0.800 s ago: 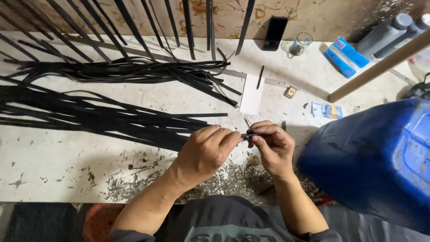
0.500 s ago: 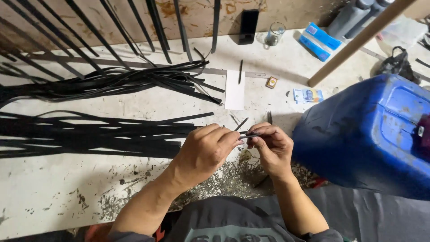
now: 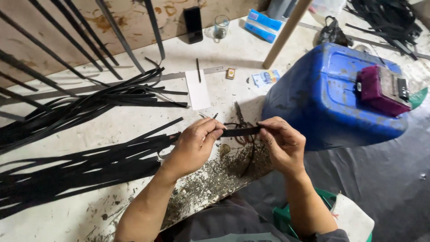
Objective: The person cuts black leather straps with scissors, then rubs them on a small heated device to flatten or shape them. After processing, the straps are hung on a wall rack using colored clips to dry or cool.
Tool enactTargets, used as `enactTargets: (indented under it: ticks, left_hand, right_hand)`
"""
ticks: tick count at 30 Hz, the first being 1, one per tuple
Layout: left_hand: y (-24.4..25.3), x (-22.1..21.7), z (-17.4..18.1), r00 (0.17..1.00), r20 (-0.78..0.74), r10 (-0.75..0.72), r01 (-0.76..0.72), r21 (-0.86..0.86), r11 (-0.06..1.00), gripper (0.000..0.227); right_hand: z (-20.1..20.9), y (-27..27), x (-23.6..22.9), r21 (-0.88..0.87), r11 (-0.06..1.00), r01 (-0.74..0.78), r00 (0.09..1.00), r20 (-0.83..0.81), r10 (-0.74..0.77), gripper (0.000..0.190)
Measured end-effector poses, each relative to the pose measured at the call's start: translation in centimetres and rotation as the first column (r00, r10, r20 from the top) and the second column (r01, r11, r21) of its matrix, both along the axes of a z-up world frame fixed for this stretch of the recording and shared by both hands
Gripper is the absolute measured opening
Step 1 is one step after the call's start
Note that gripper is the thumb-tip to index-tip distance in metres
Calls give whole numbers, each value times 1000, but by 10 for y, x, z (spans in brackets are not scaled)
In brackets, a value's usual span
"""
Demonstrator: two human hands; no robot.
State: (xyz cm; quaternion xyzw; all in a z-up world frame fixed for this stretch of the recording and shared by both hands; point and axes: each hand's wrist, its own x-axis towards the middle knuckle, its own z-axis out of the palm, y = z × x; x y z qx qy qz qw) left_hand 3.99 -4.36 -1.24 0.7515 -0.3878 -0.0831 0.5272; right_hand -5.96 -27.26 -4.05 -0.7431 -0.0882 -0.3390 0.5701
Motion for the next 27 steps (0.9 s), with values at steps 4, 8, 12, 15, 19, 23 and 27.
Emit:
enactTargets:
  ticks: [4,8,12,15,19,23,27]
  left_hand:
    - [-19,-3,27,937,-289,-197,162,-139,977,19]
    - [-48,-13,70,981,-126,-149,140,-77,987,9]
    - [-85,-23,76,986,130,-100,104,-18,994,4]
    - [-120,-32,78,966,242,-88,90,1,996,4]
    - [-183,-43,77,937,345,-64,68,0,998,4]
    - [-241,-48,82,891,451,-50,56,-1,998,3]
    - [-284,-43,79,834,548,-56,59,12,998,3]
  right_hand:
    - [17,-23,-18,12,999,38,999,-26,-38,6]
    - [30,-50,-31,-4,1000,19,998,-59,-20,6]
    - [58,-80,-38,-148,989,23,1000,-8,-25,4]
    - [65,-117,-47,-264,964,41,998,48,-29,5]
    - [85,-178,-58,-393,917,72,995,97,-37,5]
    - [96,-241,-63,-491,868,68,996,86,-29,6]
    - [103,-286,-63,-549,835,41,999,42,-21,4]
